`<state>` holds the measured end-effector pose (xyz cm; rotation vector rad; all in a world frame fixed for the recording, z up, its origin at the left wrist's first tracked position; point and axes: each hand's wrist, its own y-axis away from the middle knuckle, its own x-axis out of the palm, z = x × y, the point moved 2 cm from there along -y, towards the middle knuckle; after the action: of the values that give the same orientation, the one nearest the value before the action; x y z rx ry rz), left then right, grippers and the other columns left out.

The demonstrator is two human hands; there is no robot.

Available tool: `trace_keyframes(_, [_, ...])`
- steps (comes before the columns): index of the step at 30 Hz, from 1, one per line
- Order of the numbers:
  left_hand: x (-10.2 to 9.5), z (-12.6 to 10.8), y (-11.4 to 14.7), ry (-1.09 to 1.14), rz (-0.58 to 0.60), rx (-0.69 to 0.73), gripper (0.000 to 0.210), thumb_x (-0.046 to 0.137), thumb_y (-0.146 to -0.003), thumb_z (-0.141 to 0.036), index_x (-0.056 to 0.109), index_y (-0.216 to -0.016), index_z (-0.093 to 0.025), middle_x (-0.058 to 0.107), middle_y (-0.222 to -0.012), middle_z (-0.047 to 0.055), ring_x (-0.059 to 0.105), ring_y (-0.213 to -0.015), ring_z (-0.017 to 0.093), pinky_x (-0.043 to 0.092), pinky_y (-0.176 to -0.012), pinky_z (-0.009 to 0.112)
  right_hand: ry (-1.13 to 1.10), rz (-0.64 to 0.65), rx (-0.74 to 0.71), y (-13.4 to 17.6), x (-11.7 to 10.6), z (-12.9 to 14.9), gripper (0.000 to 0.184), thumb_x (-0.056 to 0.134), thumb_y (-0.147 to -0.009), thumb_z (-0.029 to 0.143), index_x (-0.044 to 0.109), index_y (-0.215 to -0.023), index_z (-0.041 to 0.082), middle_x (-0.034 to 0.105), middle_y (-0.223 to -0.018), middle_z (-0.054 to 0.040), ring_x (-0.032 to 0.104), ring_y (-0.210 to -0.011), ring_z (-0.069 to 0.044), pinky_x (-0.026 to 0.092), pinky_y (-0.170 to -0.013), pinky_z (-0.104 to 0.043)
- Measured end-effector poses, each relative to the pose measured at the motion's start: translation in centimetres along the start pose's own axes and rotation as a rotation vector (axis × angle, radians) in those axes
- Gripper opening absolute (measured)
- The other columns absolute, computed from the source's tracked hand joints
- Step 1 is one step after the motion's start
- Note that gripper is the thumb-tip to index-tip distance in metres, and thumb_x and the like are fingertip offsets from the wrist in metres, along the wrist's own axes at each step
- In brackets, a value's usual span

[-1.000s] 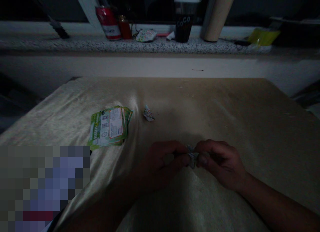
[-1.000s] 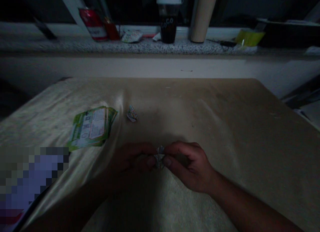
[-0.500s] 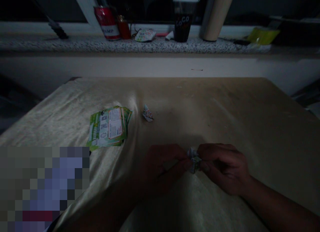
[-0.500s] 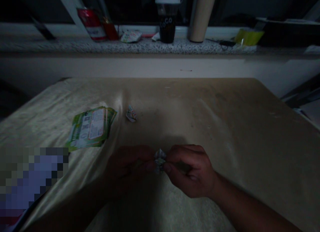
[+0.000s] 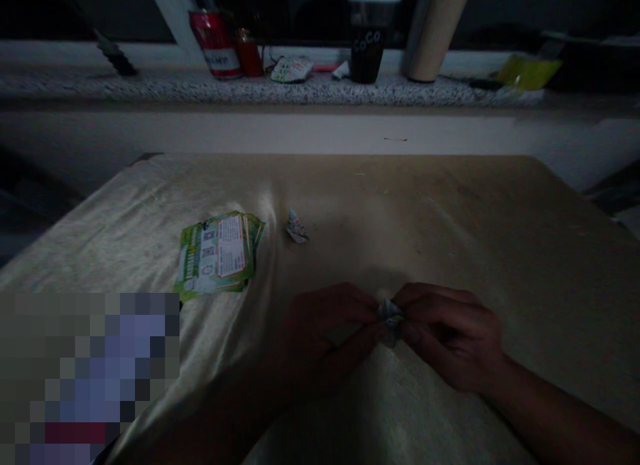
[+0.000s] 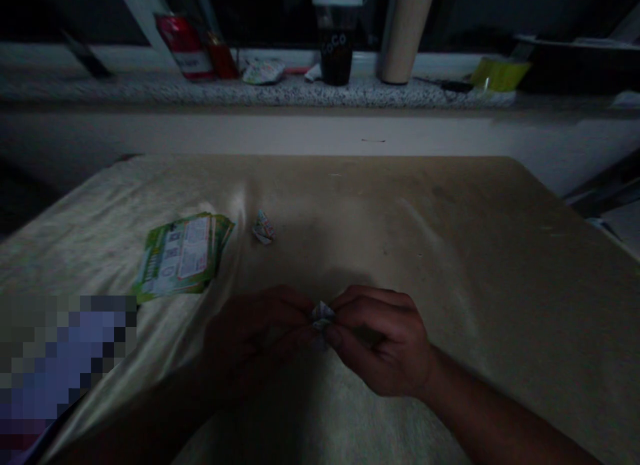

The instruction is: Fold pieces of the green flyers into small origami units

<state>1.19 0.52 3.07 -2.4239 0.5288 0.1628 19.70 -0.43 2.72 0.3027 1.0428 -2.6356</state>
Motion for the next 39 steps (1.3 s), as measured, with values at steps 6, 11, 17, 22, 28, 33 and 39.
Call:
trace_keyframes(6, [0.5,0.1,0.3,0.034,-0.045,-0.043,0.006,0.069,-0.087,-0.012,0.073,-0.086,-0.017,0.077,-0.083,0.006,0.073,-0.074,0.014,0.059,-0.069,0.023,-0.012,-0.013,0.016,-0.2,0.1,0.2,0.014,0.063,-0.084,0.004,0.070,-0.085,0.016,0.071,-0.071,-0.0065,0.068,-0.061,-0.016,0.054,-0.053,-0.026])
trace_keyframes(11, [0.6,0.2,0.5,0.025,-0.036,-0.098,0.007,0.067,-0.087,-0.013,0.073,-0.085,-0.017,0.077,-0.083,0.006,0.073,-0.075,0.014,0.057,-0.070,0.024,-0.036,-0.010,0.079,-0.1,-0.1,-0.2,0.013,0.065,-0.084,0.005,0.070,-0.081,0.017,0.071,-0.072,-0.0060,0.068,-0.062,-0.015,0.054,-0.054,-0.026])
trace_keyframes(17, [0.6,0.3,0.6,0.019,-0.067,-0.164,0.006,0.073,-0.083,-0.015,0.072,-0.088,-0.016,0.076,-0.083,0.005,0.072,-0.075,0.014,0.056,-0.070,0.023,-0.032,0.024,0.074,-0.1,-0.1,-0.3,0.013,0.065,-0.084,0.005,0.068,-0.080,0.018,0.070,-0.071,-0.0046,0.067,-0.061,-0.014,0.053,-0.053,-0.025])
trace_keyframes(22, [0.3,0.1,0.4,-0.002,-0.125,-0.225,0.012,0.069,-0.083,-0.011,0.070,-0.073,-0.017,0.076,-0.078,0.003,0.071,-0.069,0.012,0.055,-0.066,0.022,-0.012,-0.037,0.085,-0.1,-0.6,-0.3,0.015,0.065,-0.084,0.003,0.069,-0.081,0.017,0.071,-0.072,-0.0050,0.068,-0.063,-0.015,0.055,-0.055,-0.026])
trace_keyframes(28, [0.0,0.3,0.3,0.053,-0.120,-0.303,0.009,0.071,-0.080,-0.012,0.068,-0.073,-0.016,0.074,-0.076,0.003,0.070,-0.069,0.013,0.055,-0.067,0.023,-0.039,-0.010,0.098,-0.1,-1.1,-0.2,0.015,0.066,-0.084,0.004,0.069,-0.082,0.018,0.072,-0.074,-0.0046,0.069,-0.066,-0.016,0.056,-0.059,-0.028])
trace_keyframes(33, [0.5,0.7,0.8,0.154,-0.070,-0.400,0.018,0.078,-0.079,-0.023,0.072,-0.095,-0.016,0.076,-0.083,0.003,0.071,-0.075,0.015,0.056,-0.072,0.024,-0.038,-0.013,0.080,-0.3,-0.9,-0.2,0.014,0.067,-0.084,0.004,0.069,-0.081,0.017,0.071,-0.072,-0.0045,0.069,-0.064,-0.015,0.055,-0.057,-0.026])
trace_keyframes(39, [1.0,0.8,0.5,0.153,0.029,-0.492,0.011,0.071,-0.087,-0.026,0.076,-0.087,-0.017,0.074,-0.080,0.002,0.067,-0.074,0.013,0.050,-0.069,0.023,-0.025,0.046,0.080,-0.3,-0.7,-0.4,0.012,0.067,-0.084,0.003,0.069,-0.080,0.015,0.072,-0.072,-0.0058,0.069,-0.064,-0.014,0.054,-0.056,-0.023])
